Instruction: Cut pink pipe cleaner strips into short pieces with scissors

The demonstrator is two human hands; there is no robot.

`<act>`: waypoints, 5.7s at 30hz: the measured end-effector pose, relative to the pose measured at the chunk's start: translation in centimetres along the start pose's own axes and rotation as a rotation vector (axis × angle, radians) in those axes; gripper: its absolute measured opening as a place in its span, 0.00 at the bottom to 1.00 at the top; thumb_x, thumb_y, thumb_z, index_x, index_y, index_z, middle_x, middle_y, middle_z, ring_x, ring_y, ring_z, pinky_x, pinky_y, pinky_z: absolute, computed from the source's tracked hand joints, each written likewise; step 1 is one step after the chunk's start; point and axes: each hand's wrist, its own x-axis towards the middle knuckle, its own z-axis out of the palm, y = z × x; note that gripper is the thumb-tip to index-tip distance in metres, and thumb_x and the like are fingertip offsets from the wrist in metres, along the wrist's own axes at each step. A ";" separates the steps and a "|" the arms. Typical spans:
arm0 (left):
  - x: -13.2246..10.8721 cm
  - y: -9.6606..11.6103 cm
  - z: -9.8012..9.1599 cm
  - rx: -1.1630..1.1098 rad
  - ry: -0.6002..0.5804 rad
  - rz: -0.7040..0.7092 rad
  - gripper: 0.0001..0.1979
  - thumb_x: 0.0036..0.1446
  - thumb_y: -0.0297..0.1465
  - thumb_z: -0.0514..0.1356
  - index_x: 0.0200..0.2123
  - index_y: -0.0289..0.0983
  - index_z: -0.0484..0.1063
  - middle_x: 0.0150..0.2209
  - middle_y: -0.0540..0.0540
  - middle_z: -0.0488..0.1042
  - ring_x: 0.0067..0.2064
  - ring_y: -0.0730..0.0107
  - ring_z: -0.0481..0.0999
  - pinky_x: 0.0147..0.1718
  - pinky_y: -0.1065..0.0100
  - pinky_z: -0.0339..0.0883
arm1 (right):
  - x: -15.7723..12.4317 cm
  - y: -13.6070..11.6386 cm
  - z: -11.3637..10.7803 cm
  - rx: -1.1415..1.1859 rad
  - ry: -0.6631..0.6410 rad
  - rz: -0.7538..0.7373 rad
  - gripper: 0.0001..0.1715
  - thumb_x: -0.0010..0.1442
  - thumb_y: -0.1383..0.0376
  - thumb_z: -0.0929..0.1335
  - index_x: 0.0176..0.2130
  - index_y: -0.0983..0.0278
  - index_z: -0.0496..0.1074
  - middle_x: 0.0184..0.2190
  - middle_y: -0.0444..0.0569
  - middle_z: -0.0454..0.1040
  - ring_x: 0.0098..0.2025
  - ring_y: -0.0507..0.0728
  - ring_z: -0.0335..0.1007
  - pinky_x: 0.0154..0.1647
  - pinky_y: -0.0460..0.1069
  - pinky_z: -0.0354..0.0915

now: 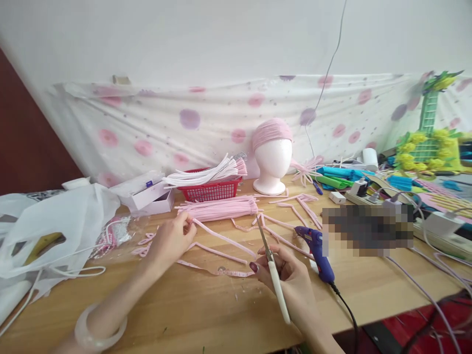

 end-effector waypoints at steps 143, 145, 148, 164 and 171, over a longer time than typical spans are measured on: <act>-5.3 7.7 2.2 -1.431 -0.423 0.242 0.12 0.58 0.38 0.59 0.28 0.36 0.71 0.32 0.48 0.68 0.36 0.68 0.66 0.38 0.69 0.61 | -0.2 1.0 -1.8 -0.881 0.134 -0.721 0.04 0.56 0.65 0.70 0.31 0.64 0.73 0.18 0.40 0.65 0.19 0.48 0.55 0.22 0.43 0.56; -5.3 7.7 2.3 -1.429 -0.410 0.227 0.13 0.58 0.39 0.60 0.27 0.36 0.72 0.32 0.48 0.69 0.35 0.68 0.67 0.39 0.69 0.62 | -0.1 1.1 -1.8 -0.872 0.135 -0.718 0.04 0.55 0.65 0.70 0.32 0.64 0.73 0.19 0.40 0.65 0.19 0.48 0.55 0.22 0.43 0.56; -5.2 7.6 2.5 -1.450 -0.414 0.188 0.13 0.58 0.40 0.60 0.29 0.36 0.74 0.34 0.47 0.73 0.37 0.66 0.70 0.39 0.68 0.63 | -0.1 1.1 -1.8 -0.851 0.123 -0.691 0.04 0.55 0.65 0.70 0.31 0.65 0.73 0.19 0.39 0.64 0.19 0.47 0.54 0.22 0.43 0.55; -5.2 8.0 3.1 -1.683 -0.515 -0.054 0.13 0.50 0.39 0.69 0.33 0.35 0.76 0.47 0.41 0.78 0.46 0.59 0.77 0.41 0.63 0.72 | -0.7 -0.2 -1.3 -0.790 -0.033 -0.413 0.09 0.54 0.65 0.69 0.37 0.64 0.71 0.20 0.38 0.62 0.21 0.49 0.57 0.22 0.43 0.58; -5.1 8.1 3.6 -1.703 -0.508 -0.040 0.13 0.48 0.38 0.70 0.30 0.35 0.75 0.38 0.44 0.80 0.39 0.66 0.78 0.40 0.65 0.72 | -0.9 0.4 -1.0 -0.780 -0.009 -0.502 0.07 0.54 0.65 0.69 0.36 0.64 0.74 0.19 0.38 0.64 0.19 0.48 0.57 0.20 0.42 0.58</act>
